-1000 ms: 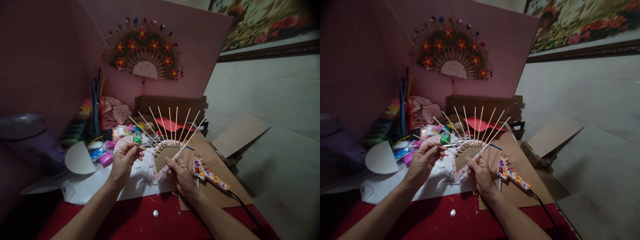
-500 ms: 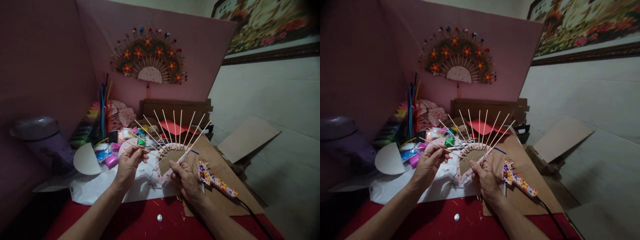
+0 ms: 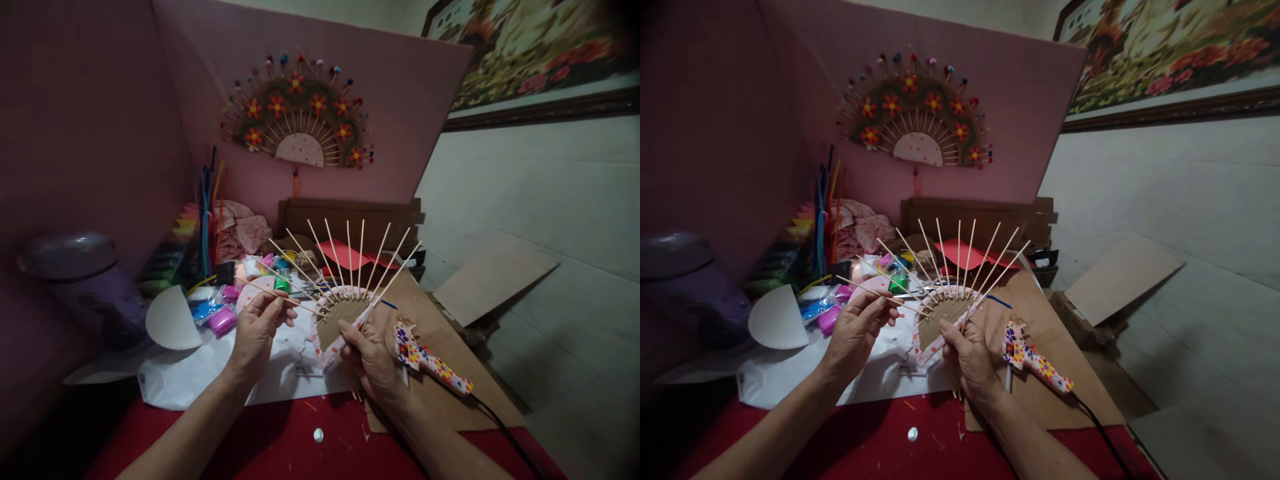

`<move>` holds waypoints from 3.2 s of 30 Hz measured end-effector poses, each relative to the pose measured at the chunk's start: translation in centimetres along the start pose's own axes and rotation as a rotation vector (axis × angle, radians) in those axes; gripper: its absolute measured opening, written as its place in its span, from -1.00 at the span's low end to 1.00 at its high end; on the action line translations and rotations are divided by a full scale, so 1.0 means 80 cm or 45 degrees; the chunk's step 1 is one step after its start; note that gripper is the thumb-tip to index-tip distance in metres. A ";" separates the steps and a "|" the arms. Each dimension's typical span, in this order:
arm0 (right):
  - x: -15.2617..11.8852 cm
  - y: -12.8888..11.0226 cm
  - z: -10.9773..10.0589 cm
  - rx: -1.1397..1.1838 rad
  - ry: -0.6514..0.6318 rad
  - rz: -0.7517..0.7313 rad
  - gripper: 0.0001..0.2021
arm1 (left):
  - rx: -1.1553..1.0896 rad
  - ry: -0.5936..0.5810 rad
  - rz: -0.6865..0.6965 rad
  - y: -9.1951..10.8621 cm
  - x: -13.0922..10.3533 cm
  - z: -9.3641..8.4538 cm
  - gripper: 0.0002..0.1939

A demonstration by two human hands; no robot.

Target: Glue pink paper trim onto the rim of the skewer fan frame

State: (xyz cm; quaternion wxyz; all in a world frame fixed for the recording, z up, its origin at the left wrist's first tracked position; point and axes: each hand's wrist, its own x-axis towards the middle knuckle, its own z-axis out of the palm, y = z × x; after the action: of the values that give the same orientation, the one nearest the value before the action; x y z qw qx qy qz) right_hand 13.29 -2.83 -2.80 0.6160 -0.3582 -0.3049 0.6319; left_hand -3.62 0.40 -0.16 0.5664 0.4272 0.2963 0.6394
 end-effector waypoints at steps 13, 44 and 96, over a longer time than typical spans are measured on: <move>-0.001 0.000 0.001 0.003 0.012 -0.007 -0.72 | 0.011 0.004 0.024 -0.002 -0.001 -0.002 -0.88; 0.001 0.002 -0.003 0.016 -0.036 -0.015 -0.77 | 0.020 0.013 0.025 -0.004 0.001 -0.002 -0.91; 0.000 0.001 0.000 0.022 -0.018 0.006 -0.72 | 0.000 0.038 0.013 -0.003 0.001 0.000 -0.88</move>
State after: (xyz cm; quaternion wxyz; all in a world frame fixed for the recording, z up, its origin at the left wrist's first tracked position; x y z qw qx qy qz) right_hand 13.29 -2.82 -2.86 0.6153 -0.3492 -0.3029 0.6386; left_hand -3.52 0.55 -0.35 0.5585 0.4190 0.3025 0.6488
